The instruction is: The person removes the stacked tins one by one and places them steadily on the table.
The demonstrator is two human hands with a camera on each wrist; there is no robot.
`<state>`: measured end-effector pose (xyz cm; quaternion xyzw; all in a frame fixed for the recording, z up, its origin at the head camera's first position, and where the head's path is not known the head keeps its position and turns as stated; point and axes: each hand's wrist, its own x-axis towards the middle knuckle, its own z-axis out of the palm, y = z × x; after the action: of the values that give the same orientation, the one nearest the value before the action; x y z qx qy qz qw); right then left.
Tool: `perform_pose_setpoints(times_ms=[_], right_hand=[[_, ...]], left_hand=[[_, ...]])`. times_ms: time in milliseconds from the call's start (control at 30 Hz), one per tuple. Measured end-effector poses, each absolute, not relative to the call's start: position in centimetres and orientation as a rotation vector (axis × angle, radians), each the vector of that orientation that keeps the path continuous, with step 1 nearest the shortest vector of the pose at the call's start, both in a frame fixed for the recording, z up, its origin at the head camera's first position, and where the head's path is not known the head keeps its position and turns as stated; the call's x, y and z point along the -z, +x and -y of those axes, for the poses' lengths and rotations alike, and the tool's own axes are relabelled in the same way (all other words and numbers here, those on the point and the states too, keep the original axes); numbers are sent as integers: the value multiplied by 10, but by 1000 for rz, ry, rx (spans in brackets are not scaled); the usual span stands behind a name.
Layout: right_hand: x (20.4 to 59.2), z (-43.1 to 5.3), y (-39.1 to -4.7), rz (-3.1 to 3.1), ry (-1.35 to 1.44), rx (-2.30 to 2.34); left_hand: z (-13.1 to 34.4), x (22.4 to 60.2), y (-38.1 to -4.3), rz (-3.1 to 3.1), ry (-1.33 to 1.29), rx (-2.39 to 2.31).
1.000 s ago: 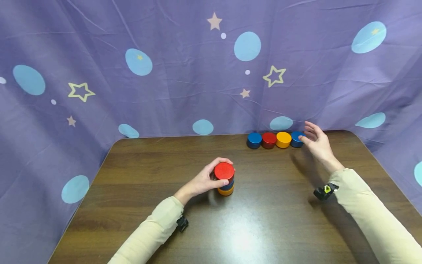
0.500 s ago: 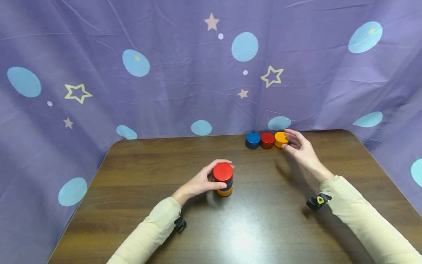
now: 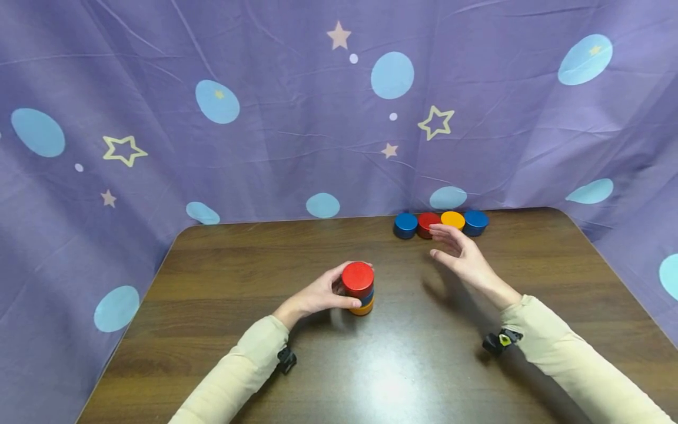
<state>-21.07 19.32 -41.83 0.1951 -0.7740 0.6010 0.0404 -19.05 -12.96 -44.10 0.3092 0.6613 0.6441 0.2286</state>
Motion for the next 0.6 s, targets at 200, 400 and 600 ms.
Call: perform_pose_setpoints(times_ms=[200,400,600], right_hand=[[418,-185,-204,2371,685,-1833],[417,-179,-200,2349,736,-1842],[416,-174,-197,2364,752,-1858]], left_hand=[[131,441,-190,-1902,809,-1675],[130,442,-190,-1925,799,-1667],[130,442,-191,-1950,789,-1664]])
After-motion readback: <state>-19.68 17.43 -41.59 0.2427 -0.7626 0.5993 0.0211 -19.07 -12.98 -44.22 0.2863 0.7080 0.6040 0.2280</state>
